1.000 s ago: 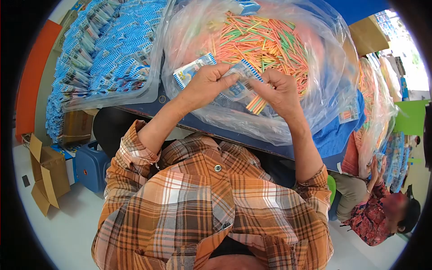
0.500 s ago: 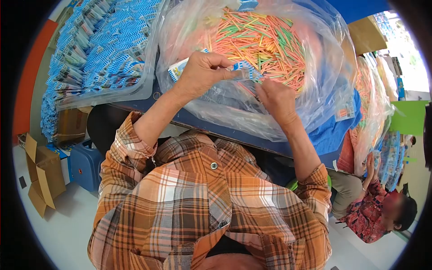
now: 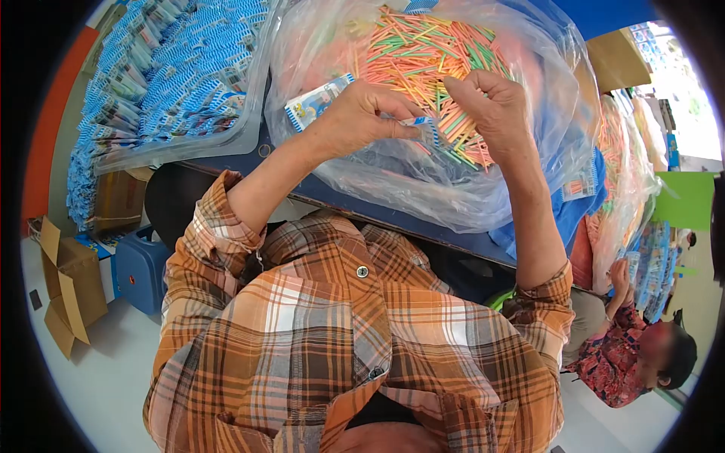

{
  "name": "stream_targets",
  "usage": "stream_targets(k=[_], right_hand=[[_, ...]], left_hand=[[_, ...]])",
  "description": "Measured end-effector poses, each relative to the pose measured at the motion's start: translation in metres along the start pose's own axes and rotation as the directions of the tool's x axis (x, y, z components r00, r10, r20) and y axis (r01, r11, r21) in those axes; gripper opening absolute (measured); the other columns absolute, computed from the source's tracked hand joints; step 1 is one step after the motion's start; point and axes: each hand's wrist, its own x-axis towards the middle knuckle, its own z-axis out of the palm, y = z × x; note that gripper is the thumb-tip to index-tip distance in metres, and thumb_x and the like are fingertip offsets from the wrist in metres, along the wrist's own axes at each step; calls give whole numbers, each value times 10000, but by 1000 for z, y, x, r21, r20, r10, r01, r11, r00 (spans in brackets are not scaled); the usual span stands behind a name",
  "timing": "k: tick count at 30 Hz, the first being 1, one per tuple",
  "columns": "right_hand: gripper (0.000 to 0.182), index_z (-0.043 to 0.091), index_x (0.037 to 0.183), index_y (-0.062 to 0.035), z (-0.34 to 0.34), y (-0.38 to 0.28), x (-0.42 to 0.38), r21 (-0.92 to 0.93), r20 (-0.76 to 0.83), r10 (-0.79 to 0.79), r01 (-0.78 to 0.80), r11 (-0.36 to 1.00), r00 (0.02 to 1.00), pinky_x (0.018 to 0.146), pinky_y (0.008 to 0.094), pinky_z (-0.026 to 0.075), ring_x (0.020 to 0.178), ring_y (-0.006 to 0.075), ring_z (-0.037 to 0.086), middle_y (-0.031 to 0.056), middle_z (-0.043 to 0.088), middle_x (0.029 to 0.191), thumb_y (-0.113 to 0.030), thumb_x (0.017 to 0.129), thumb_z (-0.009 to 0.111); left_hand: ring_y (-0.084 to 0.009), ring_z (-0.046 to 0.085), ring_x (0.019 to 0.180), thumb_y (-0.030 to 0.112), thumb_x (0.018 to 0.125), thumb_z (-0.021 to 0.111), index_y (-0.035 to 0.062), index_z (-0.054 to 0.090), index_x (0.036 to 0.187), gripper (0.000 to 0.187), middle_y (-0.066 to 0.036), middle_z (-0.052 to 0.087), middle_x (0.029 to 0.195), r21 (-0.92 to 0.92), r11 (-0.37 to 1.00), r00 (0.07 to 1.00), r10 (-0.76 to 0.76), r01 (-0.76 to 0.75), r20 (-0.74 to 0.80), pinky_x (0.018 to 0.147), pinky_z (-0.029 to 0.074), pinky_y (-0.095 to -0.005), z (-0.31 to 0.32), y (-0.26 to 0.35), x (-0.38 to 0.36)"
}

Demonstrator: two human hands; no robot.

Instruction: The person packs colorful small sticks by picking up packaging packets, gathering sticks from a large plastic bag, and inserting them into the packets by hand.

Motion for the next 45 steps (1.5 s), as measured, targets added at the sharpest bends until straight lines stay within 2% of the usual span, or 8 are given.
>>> stream_targets(k=[8, 14, 23, 30, 38, 41, 44, 45], right_hand=[[291, 578, 670, -19, 9, -4, 2, -340, -98, -244, 198, 920, 965, 468, 256, 349, 524, 50, 406, 2, 444, 522, -236, 832, 684], [334, 577, 688, -4, 5, -3, -4, -82, -74, -156, 149, 985, 985, 462, 274, 366, 493, 93, 425, 42, 492, 543, -275, 858, 674], [230, 671, 950, -27, -30, 19, -25, -488, -46, -595, 502, 714, 802, 624, 327, 488, 683, 181, 598, 102, 638, 763, -240, 882, 615], [338, 673, 1070, -26, -33, 32, -82, -268, -190, -311, 255, 929, 931, 731, 265, 494, 850, 152, 630, 58, 681, 938, -26, 739, 741], [198, 631, 1049, 25, -195, 94, -158, 155, -831, -50, 317, 936, 554, 757, 283, 525, 875, 170, 648, 91, 661, 977, 16, 852, 629], [213, 638, 1027, 47, -247, 188, -158, -335, -741, -114, -218, 917, 662, 729, 288, 522, 815, 176, 653, 104, 671, 971, 25, 815, 648], [194, 658, 998, 32, -242, 183, -138, -906, -421, -558, -311, 286, 715, 739, 312, 520, 812, 220, 649, 144, 657, 1021, 16, 805, 652], [180, 664, 984, 21, -231, 161, -128, -888, -453, -603, -274, 368, 657, 747, 323, 519, 819, 237, 645, 156, 651, 1022, 12, 805, 652]], left_hand=[[-66, 539, 720, 117, 788, 738, -2, 713, 840, 132, -2, 643, 763, -108, 990, 995, -97, 95, -11, 657, 432, -244, 5, 0, 0], [-33, 445, 651, 201, 850, 707, 25, 726, 846, 178, 55, 555, 671, -136, 966, 972, -228, 220, -51, 576, 375, -227, 15, -7, 2], [-34, 475, 686, 286, 902, 647, 19, 720, 898, 276, 39, 608, 722, -333, 927, 978, -201, 172, -56, 609, 386, -217, 60, -19, 14], [-45, 532, 727, 206, 903, 640, 12, 713, 953, 213, 3, 643, 793, -230, 938, 966, -256, 259, 43, 631, 419, -219, 80, -17, 28], [-110, 618, 754, 91, 826, 684, 0, 693, 970, 170, -66, 679, 871, 58, 998, 999, -7, 10, -42, 687, 478, -241, 68, -28, 27], [-159, 630, 809, 66, 797, 690, 10, 683, 961, 173, -81, 673, 896, 223, 975, 999, -21, 15, 25, 709, 493, -273, 68, -31, 27], [-238, 624, 829, 90, 756, 709, 22, 682, 931, 189, -102, 660, 882, 409, 901, 987, 100, -143, 124, 735, 496, -328, 72, -42, 20], [-256, 617, 845, 96, 752, 709, 23, 680, 925, 190, -104, 658, 887, 422, 893, 986, 116, -158, 124, 747, 494, -344, 73, -43, 18]])
